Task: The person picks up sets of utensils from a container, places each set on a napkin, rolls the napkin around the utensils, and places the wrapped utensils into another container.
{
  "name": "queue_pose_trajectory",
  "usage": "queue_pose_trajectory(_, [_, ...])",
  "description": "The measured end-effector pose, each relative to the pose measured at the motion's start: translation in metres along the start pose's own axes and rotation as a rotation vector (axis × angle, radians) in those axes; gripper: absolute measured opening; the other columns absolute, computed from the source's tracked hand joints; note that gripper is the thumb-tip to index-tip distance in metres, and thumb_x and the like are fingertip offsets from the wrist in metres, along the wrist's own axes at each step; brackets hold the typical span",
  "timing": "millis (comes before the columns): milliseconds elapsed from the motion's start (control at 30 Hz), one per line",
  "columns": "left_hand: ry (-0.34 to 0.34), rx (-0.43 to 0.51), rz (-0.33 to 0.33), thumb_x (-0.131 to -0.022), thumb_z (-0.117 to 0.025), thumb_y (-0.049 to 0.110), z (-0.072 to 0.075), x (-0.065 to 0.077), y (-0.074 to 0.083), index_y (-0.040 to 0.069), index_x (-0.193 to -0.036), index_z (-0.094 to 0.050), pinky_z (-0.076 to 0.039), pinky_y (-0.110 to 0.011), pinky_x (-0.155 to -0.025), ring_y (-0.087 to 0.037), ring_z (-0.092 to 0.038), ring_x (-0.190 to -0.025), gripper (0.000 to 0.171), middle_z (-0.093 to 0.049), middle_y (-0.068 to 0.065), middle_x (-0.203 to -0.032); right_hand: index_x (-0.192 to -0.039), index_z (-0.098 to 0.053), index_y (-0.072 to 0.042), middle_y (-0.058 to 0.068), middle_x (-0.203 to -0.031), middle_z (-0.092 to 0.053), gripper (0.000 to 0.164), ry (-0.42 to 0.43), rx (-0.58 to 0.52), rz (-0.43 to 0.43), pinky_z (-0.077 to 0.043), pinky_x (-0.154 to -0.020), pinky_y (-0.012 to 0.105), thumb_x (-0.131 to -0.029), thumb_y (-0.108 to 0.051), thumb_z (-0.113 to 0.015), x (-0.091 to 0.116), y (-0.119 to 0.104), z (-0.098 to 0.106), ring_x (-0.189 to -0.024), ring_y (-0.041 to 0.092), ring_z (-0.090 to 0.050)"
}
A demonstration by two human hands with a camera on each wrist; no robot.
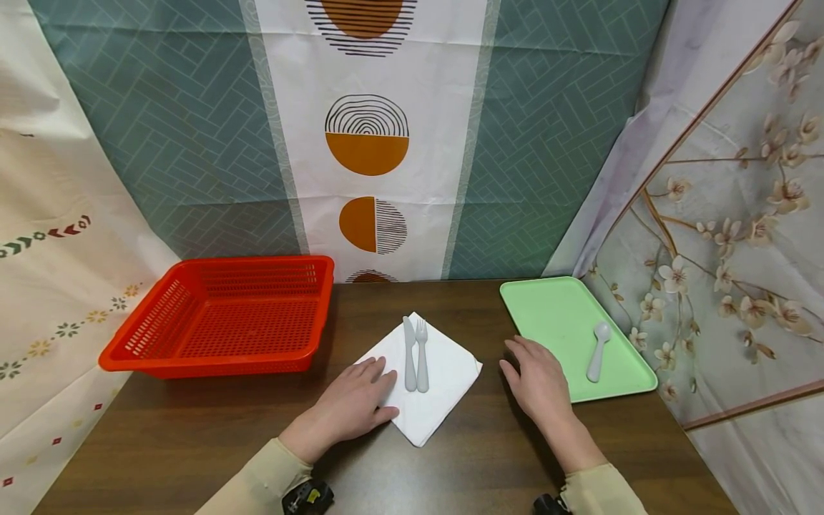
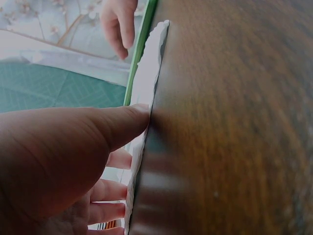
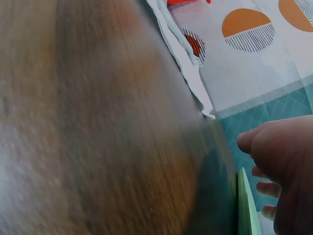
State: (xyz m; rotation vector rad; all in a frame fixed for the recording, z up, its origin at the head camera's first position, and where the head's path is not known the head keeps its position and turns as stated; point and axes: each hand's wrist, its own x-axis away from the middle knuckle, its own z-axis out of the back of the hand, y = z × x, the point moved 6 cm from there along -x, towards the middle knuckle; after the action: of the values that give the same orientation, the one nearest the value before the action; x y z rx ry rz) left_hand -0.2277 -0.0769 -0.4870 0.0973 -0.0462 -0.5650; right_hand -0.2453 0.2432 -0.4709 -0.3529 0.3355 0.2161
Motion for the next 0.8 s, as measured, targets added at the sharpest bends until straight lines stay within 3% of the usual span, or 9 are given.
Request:
queue_pose_trajectory(433, [0.006,-0.009,-0.002,-0.103,-0.074,0.050,0.000,0.000,0.000,0.011,-0.153,-0.065,-0.042,-0.058,-0.123,-0.042,-0.050,-0.151,0.064,-0.053,-0.022,-0.163,-0.145,-0.066,0.005,0.031,-0.150,-0.061,0.045,-0.013,0.009,-0.042,-0.042,-0.116,0.067,-0.106,-0.017,-0.075,0.002,0.016,0.004,-0.142,0.053,-0.053])
queue_pose_trajectory(800, [0.005,0.005,-0.009,-0.103,-0.075,0.049,0.000,-0.001,0.001,0.009,-0.153,-0.065,-0.042,-0.059,-0.123,-0.044,-0.050,-0.150,0.065,-0.054,-0.023,-0.162,-0.141,-0.067,0.009,0.034,-0.146,-0.062,0.045,0.054,0.035,-0.010,-0.043,-0.113,0.067,-0.105,-0.017,-0.075,0.003,0.024,0.010,-0.137,0.055,-0.056])
